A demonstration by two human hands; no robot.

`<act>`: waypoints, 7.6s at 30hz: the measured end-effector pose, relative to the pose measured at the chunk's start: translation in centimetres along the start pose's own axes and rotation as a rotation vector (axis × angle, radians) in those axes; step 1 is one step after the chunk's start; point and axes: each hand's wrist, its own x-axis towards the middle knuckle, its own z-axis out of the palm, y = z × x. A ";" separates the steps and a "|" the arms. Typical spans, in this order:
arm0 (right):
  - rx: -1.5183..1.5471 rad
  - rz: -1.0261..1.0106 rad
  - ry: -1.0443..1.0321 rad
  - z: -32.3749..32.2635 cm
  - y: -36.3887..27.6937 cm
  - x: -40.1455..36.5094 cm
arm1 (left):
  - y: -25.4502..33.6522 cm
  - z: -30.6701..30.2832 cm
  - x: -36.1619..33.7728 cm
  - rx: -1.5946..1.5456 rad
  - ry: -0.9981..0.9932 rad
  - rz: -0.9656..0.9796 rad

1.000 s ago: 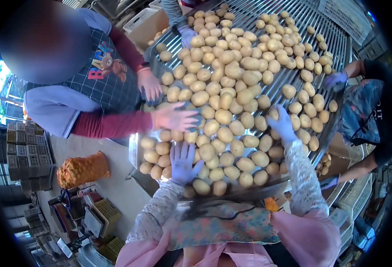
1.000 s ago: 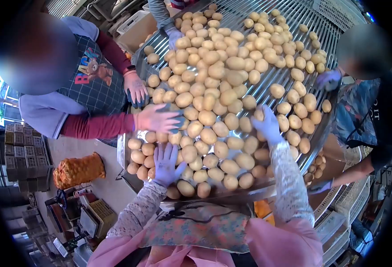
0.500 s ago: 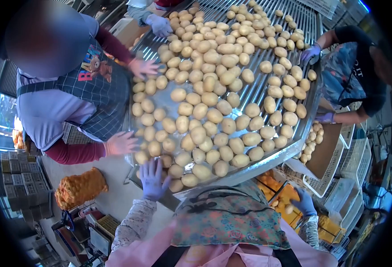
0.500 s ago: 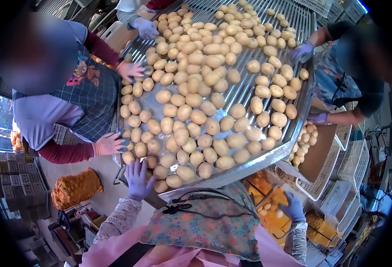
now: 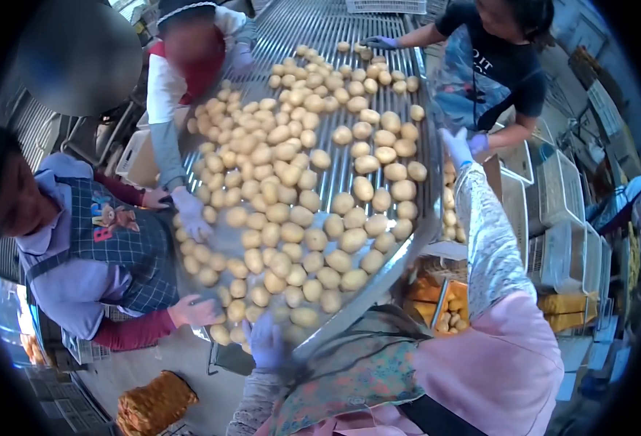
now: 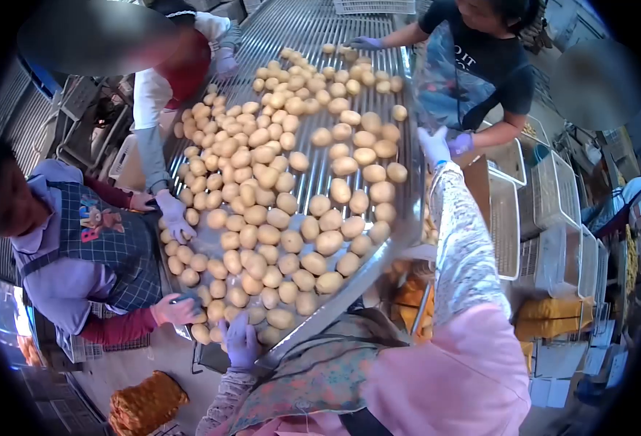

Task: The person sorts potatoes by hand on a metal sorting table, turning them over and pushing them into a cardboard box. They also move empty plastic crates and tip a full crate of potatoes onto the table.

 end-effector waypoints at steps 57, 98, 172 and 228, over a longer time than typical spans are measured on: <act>-0.405 -1.294 -0.986 9.5 -1.7 -32.2 | 2.1 0.9 0.1 0.119 -0.123 -0.160; 0.369 -0.109 -0.165 -5.1 5.5 -16.6 | -2.8 -1.3 7.6 0.356 0.075 -0.328; -0.060 -1.438 -1.272 8.2 -2.2 -31.8 | 2.4 4.5 13.4 0.082 0.013 -0.106; -0.057 -0.618 -1.186 6.8 -1.5 -36.7 | 4.8 2.5 3.2 0.167 0.099 -0.271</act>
